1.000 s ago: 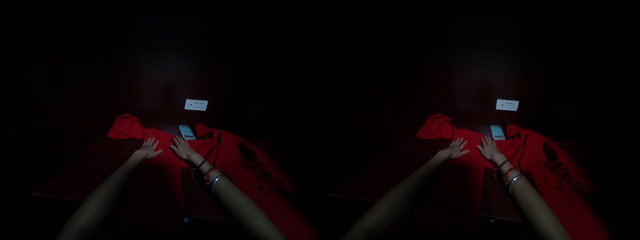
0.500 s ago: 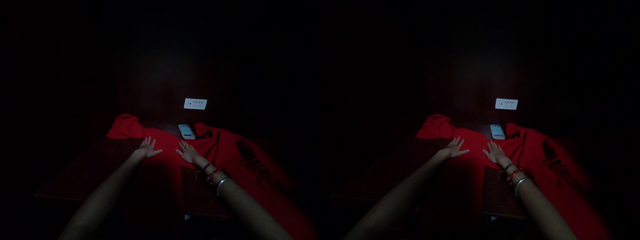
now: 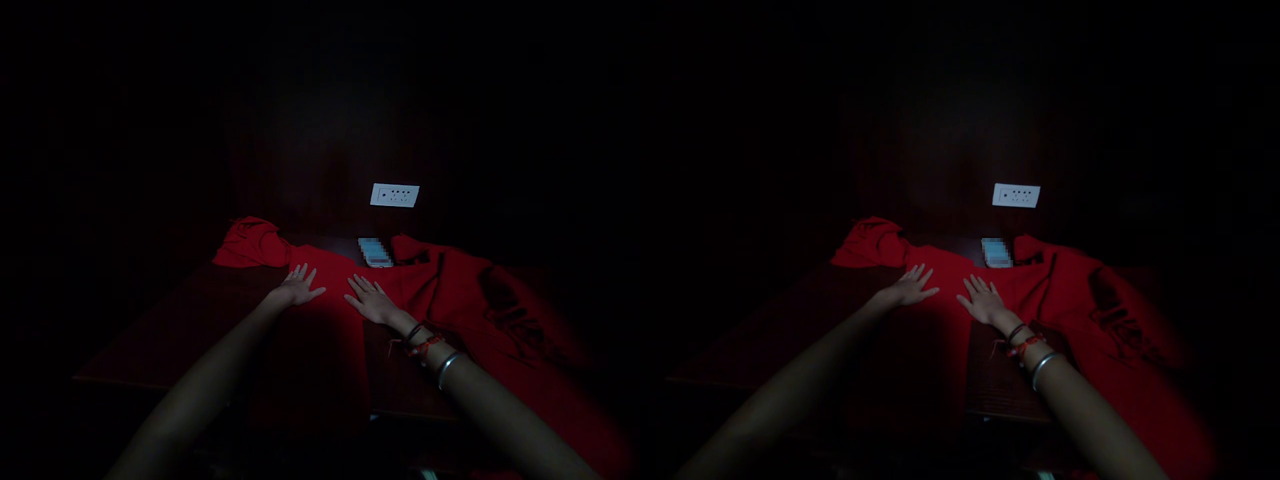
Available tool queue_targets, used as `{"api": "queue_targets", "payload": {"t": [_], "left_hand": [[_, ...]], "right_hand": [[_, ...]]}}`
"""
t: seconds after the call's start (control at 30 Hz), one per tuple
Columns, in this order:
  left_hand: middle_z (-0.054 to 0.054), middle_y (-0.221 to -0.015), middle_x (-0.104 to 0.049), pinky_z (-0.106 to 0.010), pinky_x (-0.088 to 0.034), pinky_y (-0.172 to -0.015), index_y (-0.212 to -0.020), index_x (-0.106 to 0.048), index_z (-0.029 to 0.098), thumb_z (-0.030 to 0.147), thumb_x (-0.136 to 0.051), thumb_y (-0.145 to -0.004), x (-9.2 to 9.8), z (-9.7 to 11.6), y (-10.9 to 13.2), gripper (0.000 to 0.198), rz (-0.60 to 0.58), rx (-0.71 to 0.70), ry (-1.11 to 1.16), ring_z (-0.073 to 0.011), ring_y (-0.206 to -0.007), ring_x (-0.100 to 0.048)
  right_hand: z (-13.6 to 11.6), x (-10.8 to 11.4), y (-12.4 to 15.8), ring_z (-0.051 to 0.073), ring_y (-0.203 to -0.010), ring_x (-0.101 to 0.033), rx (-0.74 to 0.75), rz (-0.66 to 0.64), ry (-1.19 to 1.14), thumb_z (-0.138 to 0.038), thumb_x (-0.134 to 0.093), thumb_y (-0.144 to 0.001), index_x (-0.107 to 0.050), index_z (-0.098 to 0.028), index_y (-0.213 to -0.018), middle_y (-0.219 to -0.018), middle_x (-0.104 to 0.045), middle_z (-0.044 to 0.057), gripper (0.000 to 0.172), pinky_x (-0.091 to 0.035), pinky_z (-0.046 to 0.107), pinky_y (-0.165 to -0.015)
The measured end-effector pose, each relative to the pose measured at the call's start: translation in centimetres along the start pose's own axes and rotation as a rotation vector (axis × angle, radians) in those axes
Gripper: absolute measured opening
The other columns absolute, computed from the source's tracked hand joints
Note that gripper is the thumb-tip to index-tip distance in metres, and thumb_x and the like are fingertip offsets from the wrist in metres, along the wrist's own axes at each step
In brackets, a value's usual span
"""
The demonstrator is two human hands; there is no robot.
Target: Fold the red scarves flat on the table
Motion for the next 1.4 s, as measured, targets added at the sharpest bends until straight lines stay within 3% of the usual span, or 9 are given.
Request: {"api": "queue_targets", "payload": {"t": [0.13,0.23,0.43,0.7,0.87,1.0,1.17,1.27,1.4], "left_hand": [[-0.011,-0.139,-0.005,-0.038,-0.009,-0.100,-0.133,-0.014,0.013,0.061,-0.011,-0.077,1.0,-1.4,-0.5,0.073,0.134,0.059,-0.008,-0.0253,-0.126,-0.002],[-0.011,-0.139,-0.005,-0.039,-0.011,-0.100,-0.133,-0.012,0.012,0.060,-0.010,-0.077,0.5,-2.8,-1.1,0.074,0.088,0.132,0.031,-0.0244,-0.126,-0.003],[-0.010,-0.139,-0.003,-0.040,-0.011,-0.100,-0.133,-0.010,0.013,0.062,-0.013,-0.076,-0.1,-3.0,-1.1,0.075,0.023,0.151,0.062,-0.0237,-0.126,-0.002],[-0.015,-0.137,-0.015,-0.041,-0.020,-0.096,-0.132,-0.017,0.013,0.061,-0.016,-0.077,1.6,-2.9,-0.1,0.072,0.130,0.250,0.009,-0.0267,-0.124,-0.017],[-0.017,-0.118,-0.044,-0.037,-0.034,-0.084,-0.126,-0.032,0.013,0.051,-0.029,-0.079,3.1,-3.1,0.6,0.061,0.259,0.360,-0.061,-0.0275,-0.107,-0.041],[-0.016,-0.125,-0.037,-0.040,-0.030,-0.087,-0.126,-0.032,0.018,0.051,-0.022,-0.080,2.1,-2.8,0.6,0.058,0.155,0.381,-0.034,-0.0292,-0.113,-0.034],[-0.017,-0.118,-0.044,-0.039,-0.031,-0.085,-0.121,-0.041,0.016,0.050,-0.027,-0.079,2.7,-2.2,1.1,0.055,0.240,0.353,-0.043,-0.0293,-0.109,-0.037],[-0.014,-0.134,-0.025,-0.045,-0.020,-0.094,-0.124,-0.037,0.018,0.051,-0.026,-0.079,3.0,-1.4,1.2,0.057,0.310,0.287,-0.084,-0.0310,-0.122,-0.017],[-0.008,-0.139,-0.008,-0.045,-0.010,-0.098,-0.131,-0.022,0.019,0.052,-0.015,-0.081,0.9,0.0,0.2,0.060,0.124,0.108,-0.017,-0.0255,-0.126,-0.004]], "right_hand": [[-0.6,1.6,-1.2,0.021,-0.126,-0.004,0.001,0.013,-0.051,-0.061,-0.012,-0.078,-0.014,-0.016,-0.133,-0.139,-0.009,0.008,0.072,-0.007,0.040,-0.100],[-2.1,2.8,-3.4,0.021,-0.126,-0.001,0.034,0.084,-0.036,-0.060,-0.014,-0.079,-0.014,-0.019,-0.133,-0.140,-0.008,0.005,0.068,-0.005,0.041,-0.100],[-2.0,0.5,-6.4,0.021,-0.126,0.000,0.003,-0.035,-0.012,-0.057,-0.010,-0.080,-0.009,-0.021,-0.134,-0.140,-0.004,0.002,0.065,-0.002,0.042,-0.100],[-1.2,2.4,-3.4,0.023,-0.126,-0.001,-0.083,0.095,0.005,-0.059,-0.019,-0.078,-0.013,-0.015,-0.133,-0.139,-0.007,0.010,0.071,-0.008,0.039,-0.100],[-0.2,1.3,-1.3,0.027,-0.125,-0.011,-0.198,-0.075,-0.017,-0.058,-0.027,-0.077,-0.014,-0.006,-0.132,-0.136,-0.015,0.019,0.077,-0.016,0.034,-0.098],[0.0,1.2,-1.3,0.028,-0.124,-0.012,-0.206,-0.128,0.016,-0.061,-0.026,-0.076,-0.018,-0.008,-0.132,-0.136,-0.015,0.019,0.077,-0.017,0.036,-0.098],[-0.4,3.7,-2.0,0.025,-0.108,-0.043,-0.254,-0.139,-0.021,-0.057,-0.039,-0.074,-0.048,-0.011,-0.115,-0.120,-0.045,0.017,0.062,-0.036,0.031,-0.084],[0.3,5.3,-2.1,0.028,-0.104,-0.047,-0.393,-0.068,-0.049,-0.050,-0.046,-0.073,-0.056,-0.012,-0.105,-0.113,-0.051,0.016,0.051,-0.040,0.033,-0.079],[0.8,5.4,-2.1,0.027,-0.096,-0.053,-0.465,-0.045,-0.091,-0.036,-0.055,-0.070,-0.059,-0.013,-0.102,-0.108,-0.055,0.015,0.039,-0.043,0.032,-0.073]]}}
Point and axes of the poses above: each hand's wrist, its own y-axis away from the middle knuckle, its own x-axis out of the back of the hand, z = x × y, the point moved 8 cm from there along -y, towards the middle knuckle
